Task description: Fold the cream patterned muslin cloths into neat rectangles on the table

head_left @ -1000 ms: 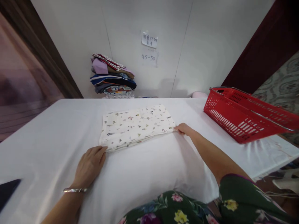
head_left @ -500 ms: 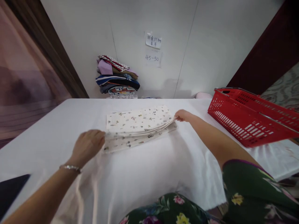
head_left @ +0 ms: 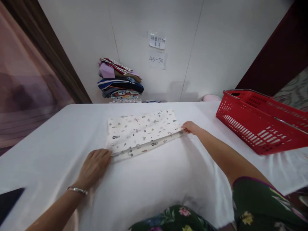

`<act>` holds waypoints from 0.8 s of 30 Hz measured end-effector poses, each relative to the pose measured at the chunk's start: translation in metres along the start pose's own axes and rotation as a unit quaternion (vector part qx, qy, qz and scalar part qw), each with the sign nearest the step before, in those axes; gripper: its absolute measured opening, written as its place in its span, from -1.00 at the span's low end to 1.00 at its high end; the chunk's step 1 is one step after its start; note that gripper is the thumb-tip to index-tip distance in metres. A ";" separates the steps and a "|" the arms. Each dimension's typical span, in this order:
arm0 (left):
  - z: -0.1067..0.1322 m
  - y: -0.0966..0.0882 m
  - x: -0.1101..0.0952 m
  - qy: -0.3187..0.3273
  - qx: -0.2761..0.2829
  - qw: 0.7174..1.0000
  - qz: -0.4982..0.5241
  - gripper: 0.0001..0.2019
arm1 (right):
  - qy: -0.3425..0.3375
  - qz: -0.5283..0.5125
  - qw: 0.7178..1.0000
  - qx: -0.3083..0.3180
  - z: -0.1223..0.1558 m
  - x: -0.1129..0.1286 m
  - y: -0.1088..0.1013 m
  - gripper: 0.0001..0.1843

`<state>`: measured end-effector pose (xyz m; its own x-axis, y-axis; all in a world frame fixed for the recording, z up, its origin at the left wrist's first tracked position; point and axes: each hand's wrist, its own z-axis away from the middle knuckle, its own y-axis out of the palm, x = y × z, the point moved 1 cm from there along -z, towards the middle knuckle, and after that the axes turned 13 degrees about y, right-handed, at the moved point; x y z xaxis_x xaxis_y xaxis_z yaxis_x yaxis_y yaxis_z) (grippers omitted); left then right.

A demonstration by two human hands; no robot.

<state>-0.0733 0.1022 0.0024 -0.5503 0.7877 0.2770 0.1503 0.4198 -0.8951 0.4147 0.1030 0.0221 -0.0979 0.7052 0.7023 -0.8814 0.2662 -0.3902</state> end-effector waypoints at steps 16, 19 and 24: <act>0.015 0.006 -0.013 -0.024 0.015 0.999 0.044 -0.71 | 0.080 0.141 0.987 -0.018 -0.014 -0.025 -0.001 -0.77; 0.017 0.000 -0.011 -0.013 0.038 0.997 0.060 -0.67 | 0.083 0.154 0.984 -0.038 -0.019 -0.026 0.000 -0.76; 0.014 -0.012 -0.013 -0.017 0.075 0.996 0.049 -0.60 | 0.049 0.128 0.990 -0.044 -0.012 -0.025 0.003 -0.78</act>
<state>-0.0796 0.0811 0.0046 -0.5667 0.8048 0.1764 0.0815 0.2678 -0.9600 0.4202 0.0938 -0.0037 -0.2629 0.8163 0.5142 -0.7897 0.1241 -0.6008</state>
